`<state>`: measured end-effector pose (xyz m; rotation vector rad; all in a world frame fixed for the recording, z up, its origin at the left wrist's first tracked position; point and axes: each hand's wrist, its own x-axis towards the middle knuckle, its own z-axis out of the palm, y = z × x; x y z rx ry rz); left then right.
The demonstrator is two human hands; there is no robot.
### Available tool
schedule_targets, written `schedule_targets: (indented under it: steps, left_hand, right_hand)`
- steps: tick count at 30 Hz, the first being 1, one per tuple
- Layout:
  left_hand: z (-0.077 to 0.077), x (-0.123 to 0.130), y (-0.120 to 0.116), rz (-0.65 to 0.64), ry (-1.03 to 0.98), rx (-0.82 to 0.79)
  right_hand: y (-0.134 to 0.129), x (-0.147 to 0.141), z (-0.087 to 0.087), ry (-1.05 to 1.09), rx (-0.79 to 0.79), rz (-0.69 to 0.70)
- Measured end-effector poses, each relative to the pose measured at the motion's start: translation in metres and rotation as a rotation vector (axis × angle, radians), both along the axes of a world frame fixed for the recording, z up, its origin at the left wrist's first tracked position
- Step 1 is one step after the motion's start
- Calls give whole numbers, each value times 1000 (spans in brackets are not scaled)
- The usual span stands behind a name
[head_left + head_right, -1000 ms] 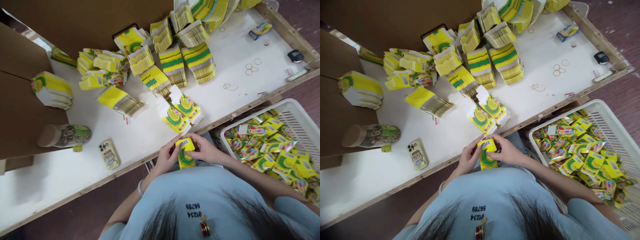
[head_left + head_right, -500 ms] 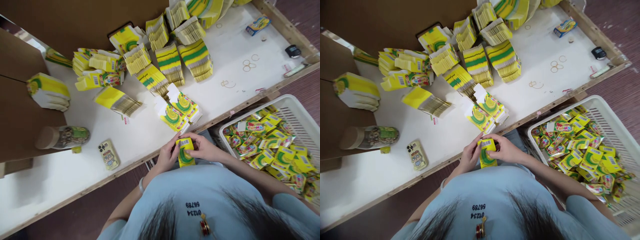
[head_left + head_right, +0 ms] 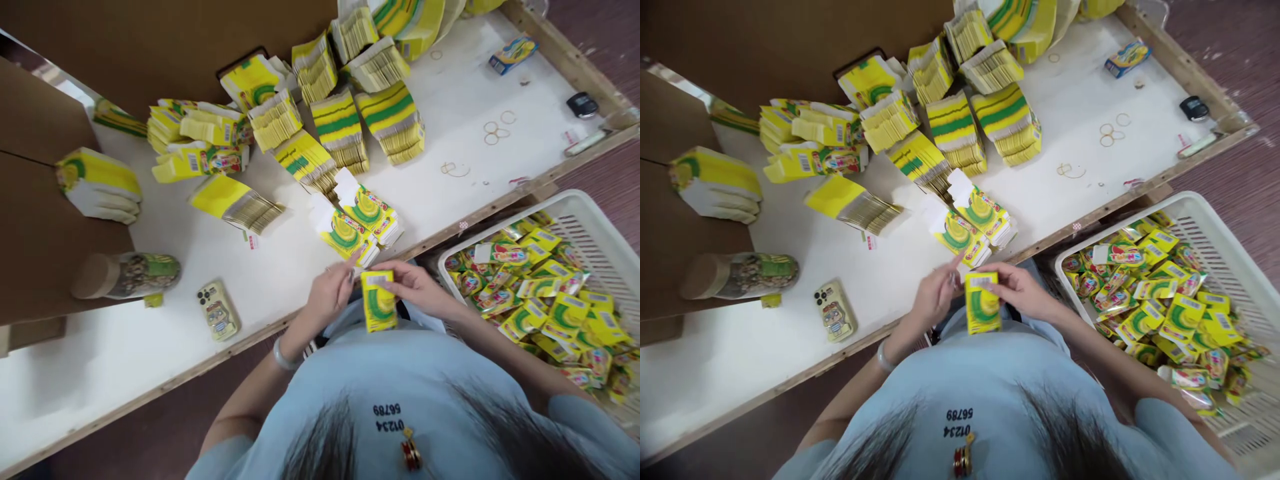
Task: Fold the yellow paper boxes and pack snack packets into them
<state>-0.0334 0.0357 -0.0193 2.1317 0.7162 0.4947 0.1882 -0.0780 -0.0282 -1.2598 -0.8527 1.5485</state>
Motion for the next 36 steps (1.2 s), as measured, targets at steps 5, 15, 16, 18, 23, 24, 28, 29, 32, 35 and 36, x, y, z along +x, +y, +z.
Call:
schedule_targets:
  steps: [5, 15, 16, 18, 23, 24, 28, 29, 32, 35, 36]
  left_hand:
    - [-7, 28, 112, 551, 75, 337]
    - [3, 20, 162, 447, 150, 276]
    - [10, 17, 154, 447, 95, 292]
    - [25, 14, 136, 434, -55, 276]
    - [64, 9, 81, 414, -345, 134]
    - [67, 8, 72, 416, -391, 101]
    - [50, 12, 36, 269, -511, -30]
    - [39, 15, 26, 198, -490, -53]
    - [8, 26, -3, 61, -377, -210]
    - [-5, 32, -20, 72, -355, -238]
    - [-5, 32, -22, 53, -351, -216]
  right_hand:
    - [-56, 107, 31, -1096, -322, 89]
    - [-8, 78, 24, -1482, 229, -275]
    - [16, 60, 22, -1404, 372, -350]
    - [62, 23, 18, -1250, 606, -422]
    - [122, -42, 16, -1022, 765, -354]
    - [121, -47, 16, -979, 763, -350]
    - [101, -55, 16, -821, 758, -432]
    - [94, -56, 16, -798, 750, -461]
    - [81, -62, 15, -764, 644, -497]
    - [74, -66, 13, -695, 527, -469]
    - [73, -67, 13, -668, 503, -473]
